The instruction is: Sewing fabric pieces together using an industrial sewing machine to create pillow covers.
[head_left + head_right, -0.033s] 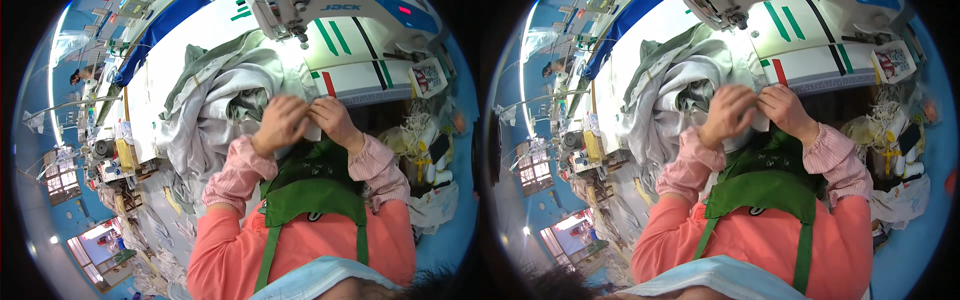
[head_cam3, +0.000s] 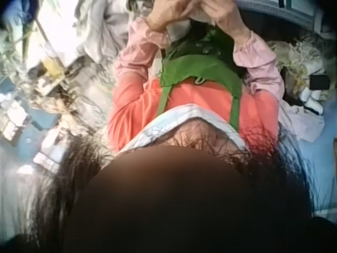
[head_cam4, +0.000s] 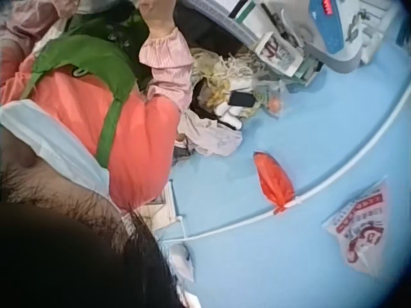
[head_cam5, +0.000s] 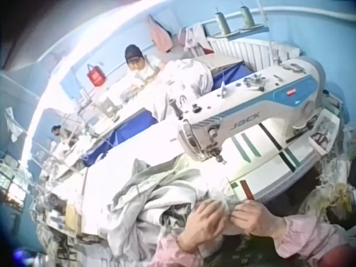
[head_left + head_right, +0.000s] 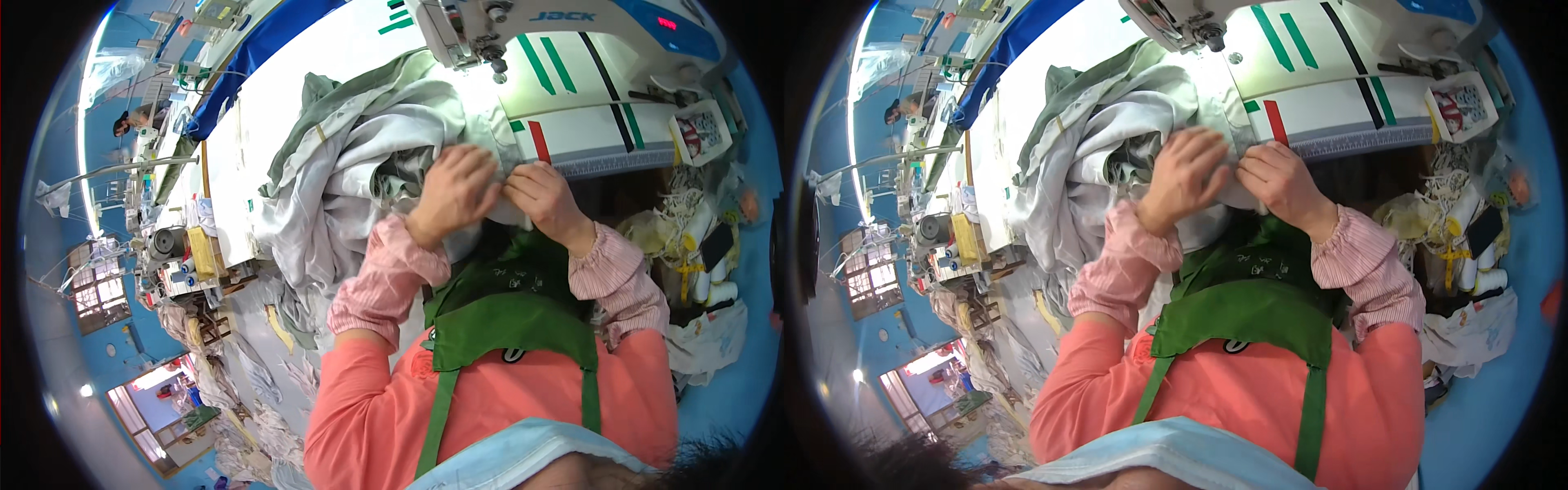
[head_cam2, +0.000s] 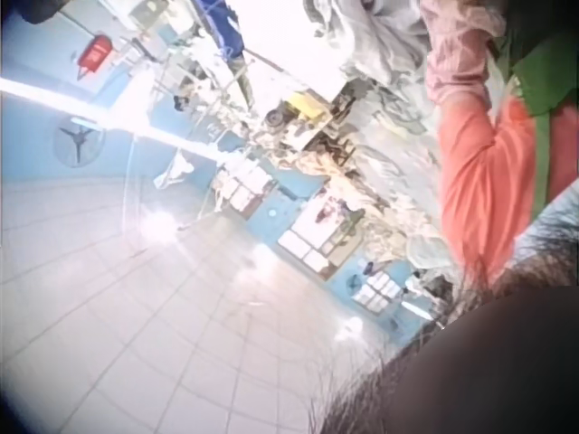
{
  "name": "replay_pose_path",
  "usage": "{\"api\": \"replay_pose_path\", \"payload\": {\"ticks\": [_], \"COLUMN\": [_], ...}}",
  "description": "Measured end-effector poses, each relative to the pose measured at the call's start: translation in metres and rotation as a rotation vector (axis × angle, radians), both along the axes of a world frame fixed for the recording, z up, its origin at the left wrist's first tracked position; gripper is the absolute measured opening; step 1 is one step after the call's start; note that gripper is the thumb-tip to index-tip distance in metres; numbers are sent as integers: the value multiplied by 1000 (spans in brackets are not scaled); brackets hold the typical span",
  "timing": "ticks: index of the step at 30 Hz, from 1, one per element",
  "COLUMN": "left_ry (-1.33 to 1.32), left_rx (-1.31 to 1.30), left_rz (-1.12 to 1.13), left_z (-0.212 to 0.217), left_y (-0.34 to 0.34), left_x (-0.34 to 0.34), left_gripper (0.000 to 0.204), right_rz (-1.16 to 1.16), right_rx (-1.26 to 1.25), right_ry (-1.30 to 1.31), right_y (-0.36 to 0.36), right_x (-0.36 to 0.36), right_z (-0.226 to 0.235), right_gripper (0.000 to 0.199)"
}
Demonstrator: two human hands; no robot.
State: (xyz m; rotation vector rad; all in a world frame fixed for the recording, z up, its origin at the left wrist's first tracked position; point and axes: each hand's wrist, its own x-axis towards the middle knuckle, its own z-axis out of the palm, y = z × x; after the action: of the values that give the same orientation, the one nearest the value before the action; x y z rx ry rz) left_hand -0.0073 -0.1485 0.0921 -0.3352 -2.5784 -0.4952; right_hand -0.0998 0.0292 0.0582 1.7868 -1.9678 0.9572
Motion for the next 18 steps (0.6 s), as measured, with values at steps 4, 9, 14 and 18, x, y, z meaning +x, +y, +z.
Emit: {"api": "replay_pose_path", "payload": {"ticks": [4,9,14,18], "left_ry": [-77,-45,-29,-13], "left_rx": [-33,-12,-7,6], "left_rz": [33,-2,-31,-40], "left_z": [-9,-12,-16,-21], "left_y": [-27,-53,-79,-98], "left_x": [-16,-40,-67,-82], "left_gripper": [30,29,31,31], "right_rz": [34,16,9,21], "right_rx": [2,29,36,63], "right_ry": [-98,-142,-197,-216], "right_y": [-16,-37,-58,-73], "right_x": [-5,-27,-49,-65], "right_z": [11,12,13,16], "right_gripper": [17,16,15,13]}}
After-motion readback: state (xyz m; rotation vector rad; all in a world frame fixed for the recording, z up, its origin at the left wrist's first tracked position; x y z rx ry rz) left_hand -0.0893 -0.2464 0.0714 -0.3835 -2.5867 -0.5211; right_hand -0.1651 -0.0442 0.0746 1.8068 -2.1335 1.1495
